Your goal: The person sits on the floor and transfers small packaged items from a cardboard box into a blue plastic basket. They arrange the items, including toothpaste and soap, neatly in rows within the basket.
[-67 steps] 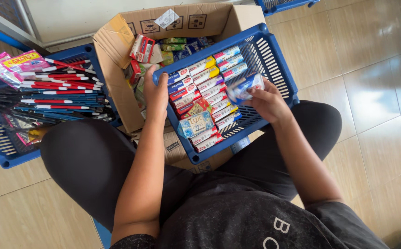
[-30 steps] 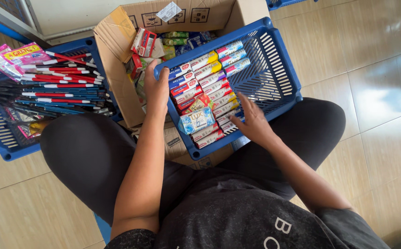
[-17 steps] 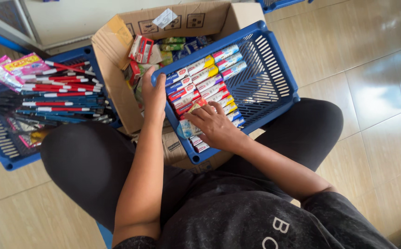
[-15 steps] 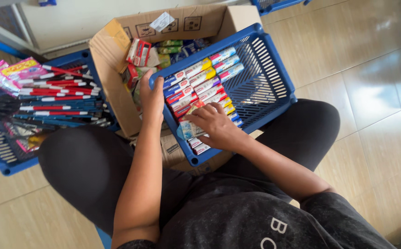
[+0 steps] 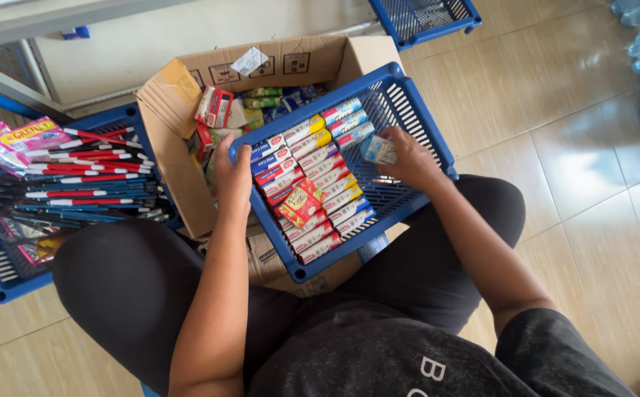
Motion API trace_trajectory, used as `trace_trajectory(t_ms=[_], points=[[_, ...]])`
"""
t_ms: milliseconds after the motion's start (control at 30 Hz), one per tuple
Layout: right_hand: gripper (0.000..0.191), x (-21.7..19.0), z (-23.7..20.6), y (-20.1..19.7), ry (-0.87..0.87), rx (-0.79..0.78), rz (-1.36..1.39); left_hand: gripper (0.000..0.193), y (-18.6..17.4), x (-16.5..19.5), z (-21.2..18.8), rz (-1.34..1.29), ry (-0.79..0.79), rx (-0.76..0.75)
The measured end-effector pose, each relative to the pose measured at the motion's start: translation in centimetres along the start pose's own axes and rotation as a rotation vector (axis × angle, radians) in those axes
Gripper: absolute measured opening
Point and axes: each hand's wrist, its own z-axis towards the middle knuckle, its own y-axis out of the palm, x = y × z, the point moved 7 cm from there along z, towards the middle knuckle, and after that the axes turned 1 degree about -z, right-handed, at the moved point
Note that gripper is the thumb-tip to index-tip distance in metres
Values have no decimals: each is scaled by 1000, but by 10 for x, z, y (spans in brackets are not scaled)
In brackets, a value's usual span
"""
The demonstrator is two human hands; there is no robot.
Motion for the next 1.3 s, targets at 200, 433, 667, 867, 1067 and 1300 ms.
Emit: trace_trajectory(t_ms=[200, 433, 667, 867, 1067, 1300], points=[[51, -17, 3, 26, -153, 104, -195, 52, -2, 3, 2, 84, 24, 3], [47, -14, 0, 23, -252, 260, 33, 53, -1, 8, -3, 84, -43, -5], [54, 53, 9, 50, 135, 221, 422, 54, 0, 10, -4, 68, -55, -11], [46, 67, 17, 71, 113, 169, 588, 54, -1, 8, -4, 90, -26, -13], [50, 62, 15, 69, 112, 168, 528, 53, -2, 7, -2, 131, 6, 3], [46, 32, 1, 29, 83, 348, 302, 52, 0, 4, -2, 29, -25, 3]])
